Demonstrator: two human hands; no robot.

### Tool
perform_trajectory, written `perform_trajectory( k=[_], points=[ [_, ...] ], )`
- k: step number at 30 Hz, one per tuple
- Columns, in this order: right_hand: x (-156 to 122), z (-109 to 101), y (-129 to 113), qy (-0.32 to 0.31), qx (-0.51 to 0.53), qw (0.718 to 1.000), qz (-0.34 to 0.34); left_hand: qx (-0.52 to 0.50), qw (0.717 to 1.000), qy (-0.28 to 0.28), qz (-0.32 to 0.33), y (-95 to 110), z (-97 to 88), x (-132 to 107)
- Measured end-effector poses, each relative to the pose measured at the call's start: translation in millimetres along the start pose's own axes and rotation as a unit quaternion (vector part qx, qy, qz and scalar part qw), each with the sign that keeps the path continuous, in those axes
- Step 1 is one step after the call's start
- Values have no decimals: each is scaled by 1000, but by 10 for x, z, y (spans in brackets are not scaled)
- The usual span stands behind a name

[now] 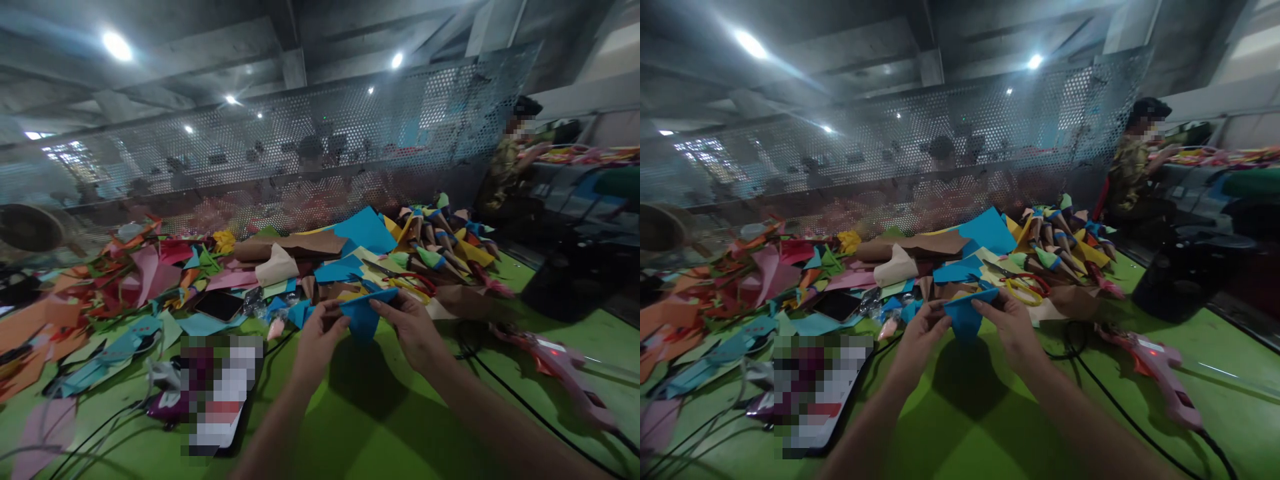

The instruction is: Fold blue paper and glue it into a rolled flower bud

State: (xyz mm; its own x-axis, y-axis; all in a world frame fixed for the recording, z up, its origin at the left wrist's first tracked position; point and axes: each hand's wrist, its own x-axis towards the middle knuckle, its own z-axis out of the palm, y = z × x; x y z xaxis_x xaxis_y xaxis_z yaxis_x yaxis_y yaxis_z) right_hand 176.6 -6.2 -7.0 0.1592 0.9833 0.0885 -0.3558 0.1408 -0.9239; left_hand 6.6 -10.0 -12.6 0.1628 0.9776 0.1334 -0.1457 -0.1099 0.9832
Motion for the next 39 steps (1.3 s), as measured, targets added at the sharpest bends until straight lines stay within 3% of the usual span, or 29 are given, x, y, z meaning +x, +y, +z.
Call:
perform_trajectory(
  k=[2, 7, 10, 14, 18, 30, 39],
  points=[
    [-7, 7, 26, -16, 5, 1000, 1, -7, 999, -31, -5, -4, 35, -7],
    [-51, 22, 8, -59, -86, 994, 9, 6, 1000, 22, -4, -36, -17, 9],
    [-68, 8, -76, -88, -151, 985, -6, 79, 997, 11, 5, -23, -92, 19],
    [-54, -34, -153, -117, -184, 975, -30, 211, 975, -52, 32, 37, -125, 9],
    [-36, -64, -159, -178, -278, 944, -13, 249, 961, -120, 23, 78, -140, 1],
    [-90, -30, -171, -252, -338, 905, -53, 194, 951, -233, -52, 103, -223, -13],
    [-92, -18, -128, -258, -323, 911, 0, 242, 948, -201, -54, 66, -212, -5]
  ],
)
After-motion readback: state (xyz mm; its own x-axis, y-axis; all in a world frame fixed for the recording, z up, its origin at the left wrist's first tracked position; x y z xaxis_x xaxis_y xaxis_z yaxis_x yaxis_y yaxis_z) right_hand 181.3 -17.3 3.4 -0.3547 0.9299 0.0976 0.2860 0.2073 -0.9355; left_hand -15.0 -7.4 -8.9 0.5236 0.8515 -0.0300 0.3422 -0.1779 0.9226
